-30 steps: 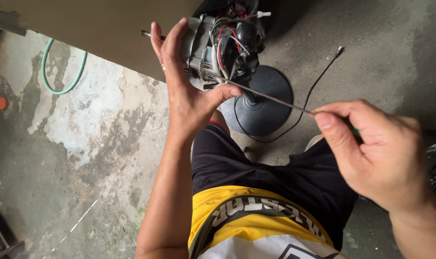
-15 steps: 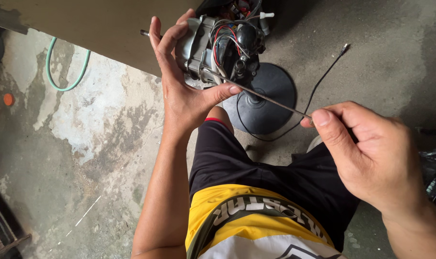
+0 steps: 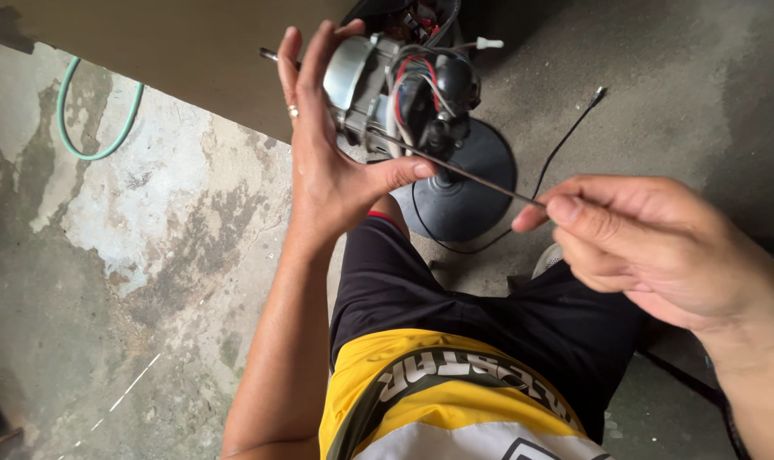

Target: The person uses a socket wrench to tighten a nut on the shaft of a small electric motor. They then use a screwdriver to adjust internal components and wires within the motor housing.

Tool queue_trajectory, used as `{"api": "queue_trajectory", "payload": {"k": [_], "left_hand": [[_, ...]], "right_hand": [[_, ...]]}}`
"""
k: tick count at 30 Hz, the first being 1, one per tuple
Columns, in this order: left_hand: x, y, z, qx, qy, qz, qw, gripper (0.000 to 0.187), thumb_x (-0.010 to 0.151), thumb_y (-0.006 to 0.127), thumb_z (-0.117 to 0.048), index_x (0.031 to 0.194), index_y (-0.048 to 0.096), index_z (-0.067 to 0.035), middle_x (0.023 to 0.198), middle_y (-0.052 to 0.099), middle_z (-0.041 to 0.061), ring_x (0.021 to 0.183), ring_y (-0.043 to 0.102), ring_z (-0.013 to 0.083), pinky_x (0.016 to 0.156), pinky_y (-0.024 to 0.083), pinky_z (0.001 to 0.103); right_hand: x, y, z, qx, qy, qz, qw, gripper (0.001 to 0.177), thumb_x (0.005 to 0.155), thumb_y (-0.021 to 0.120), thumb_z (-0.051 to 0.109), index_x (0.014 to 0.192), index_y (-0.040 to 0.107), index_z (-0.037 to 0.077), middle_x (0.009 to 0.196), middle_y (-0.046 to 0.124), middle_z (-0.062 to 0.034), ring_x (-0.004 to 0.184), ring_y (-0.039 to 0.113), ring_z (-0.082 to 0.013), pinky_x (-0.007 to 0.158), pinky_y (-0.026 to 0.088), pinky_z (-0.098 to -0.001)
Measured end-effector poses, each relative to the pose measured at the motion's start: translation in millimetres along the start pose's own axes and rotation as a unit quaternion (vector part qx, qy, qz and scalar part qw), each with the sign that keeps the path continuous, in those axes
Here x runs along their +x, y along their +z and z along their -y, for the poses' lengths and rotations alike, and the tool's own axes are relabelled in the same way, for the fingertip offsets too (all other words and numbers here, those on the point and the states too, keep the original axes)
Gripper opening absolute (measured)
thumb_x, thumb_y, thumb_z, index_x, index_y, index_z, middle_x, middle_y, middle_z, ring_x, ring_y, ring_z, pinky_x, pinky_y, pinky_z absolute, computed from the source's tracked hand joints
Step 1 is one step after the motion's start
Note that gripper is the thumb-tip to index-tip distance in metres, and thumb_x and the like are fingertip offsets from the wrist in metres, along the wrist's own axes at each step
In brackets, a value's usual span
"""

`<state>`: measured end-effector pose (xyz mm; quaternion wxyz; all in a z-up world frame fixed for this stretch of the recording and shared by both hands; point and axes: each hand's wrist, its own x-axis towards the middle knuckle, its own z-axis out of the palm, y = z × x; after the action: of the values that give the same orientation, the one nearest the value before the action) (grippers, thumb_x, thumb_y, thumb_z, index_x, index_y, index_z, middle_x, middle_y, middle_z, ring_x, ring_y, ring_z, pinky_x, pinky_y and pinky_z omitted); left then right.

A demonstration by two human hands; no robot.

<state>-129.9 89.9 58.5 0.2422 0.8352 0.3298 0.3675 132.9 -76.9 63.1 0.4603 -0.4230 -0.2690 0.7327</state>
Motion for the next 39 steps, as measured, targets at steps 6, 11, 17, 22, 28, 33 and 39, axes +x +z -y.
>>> {"api": "queue_trajectory", "payload": {"k": [6,11,17,22,28,33,39], "left_hand": [[-2,-2,3,-0.018,-0.008,0.002,1.000,0.118,0.073,0.096,-0.061,0.157,0.034,-0.005,0.162,0.046,0.008,0.161,0.008,0.0277,0.135,0.027,0.045],[-3,-1,2,-0.007,-0.006,0.003,1.000,0.118,0.073,0.097,-0.058,0.156,0.035,-0.003,0.160,0.049,0.007,0.163,0.007,0.0315,0.133,0.023,0.047],[0,1,4,-0.021,-0.005,-0.005,1.000,0.117,0.072,0.098,-0.058,0.155,0.036,-0.002,0.160,0.048,0.008,0.163,0.008,0.0335,0.133,0.024,0.047],[-2,-2,4,-0.031,-0.005,-0.002,1.000,0.116,0.072,0.097,-0.058,0.154,0.037,-0.003,0.161,0.047,0.008,0.164,0.008,0.0316,0.136,0.027,0.047],[-3,-1,6,-0.033,-0.006,0.003,0.999,0.118,0.074,0.097,-0.059,0.157,0.034,-0.003,0.164,0.041,0.009,0.164,0.009,0.0304,0.133,0.027,0.046],[-4,-2,6,-0.042,-0.013,-0.007,0.999,0.118,0.072,0.096,-0.060,0.157,0.035,-0.006,0.165,0.031,0.018,0.163,0.014,0.0326,0.132,0.033,0.047],[-5,-1,8,-0.031,-0.013,-0.008,0.999,0.118,0.071,0.097,-0.063,0.157,0.036,-0.008,0.164,0.030,0.020,0.163,0.018,0.0343,0.133,0.036,0.047]], "right_hand": [[15,6,10,-0.117,0.000,0.020,0.993,0.039,0.104,0.051,0.018,0.125,0.070,-0.008,0.058,0.041,0.0062,0.047,0.032,-0.0036,0.039,0.026,-0.0211],[21,4,22,-0.122,0.044,0.038,0.991,0.038,0.104,0.053,0.018,0.131,0.067,-0.005,0.058,0.042,0.0049,0.047,0.034,-0.0047,0.039,0.030,-0.0219],[20,22,23,-0.264,-0.036,-0.049,0.963,0.036,0.103,0.056,0.019,0.130,0.070,0.001,0.066,0.054,0.0050,0.053,0.047,-0.0028,0.049,0.047,-0.0206],[17,39,17,-0.409,-0.175,-0.089,0.891,0.030,0.099,0.059,0.012,0.123,0.072,0.001,0.094,0.081,-0.0047,0.067,0.074,-0.0100,0.059,0.059,-0.0245],[15,40,6,-0.541,-0.315,-0.104,0.773,0.027,0.097,0.063,0.001,0.123,0.069,-0.004,0.094,0.078,-0.0150,0.060,0.072,-0.0117,0.050,0.054,-0.0238],[18,38,2,-0.616,-0.387,-0.111,0.677,0.025,0.096,0.069,-0.001,0.121,0.070,-0.005,0.079,0.073,-0.0156,0.060,0.071,-0.0206,0.050,0.052,-0.0291],[20,35,3,-0.680,-0.424,-0.107,0.589,0.027,0.094,0.072,-0.004,0.121,0.069,-0.004,0.073,0.071,-0.0140,0.058,0.068,-0.0244,0.052,0.052,-0.0344]]}}
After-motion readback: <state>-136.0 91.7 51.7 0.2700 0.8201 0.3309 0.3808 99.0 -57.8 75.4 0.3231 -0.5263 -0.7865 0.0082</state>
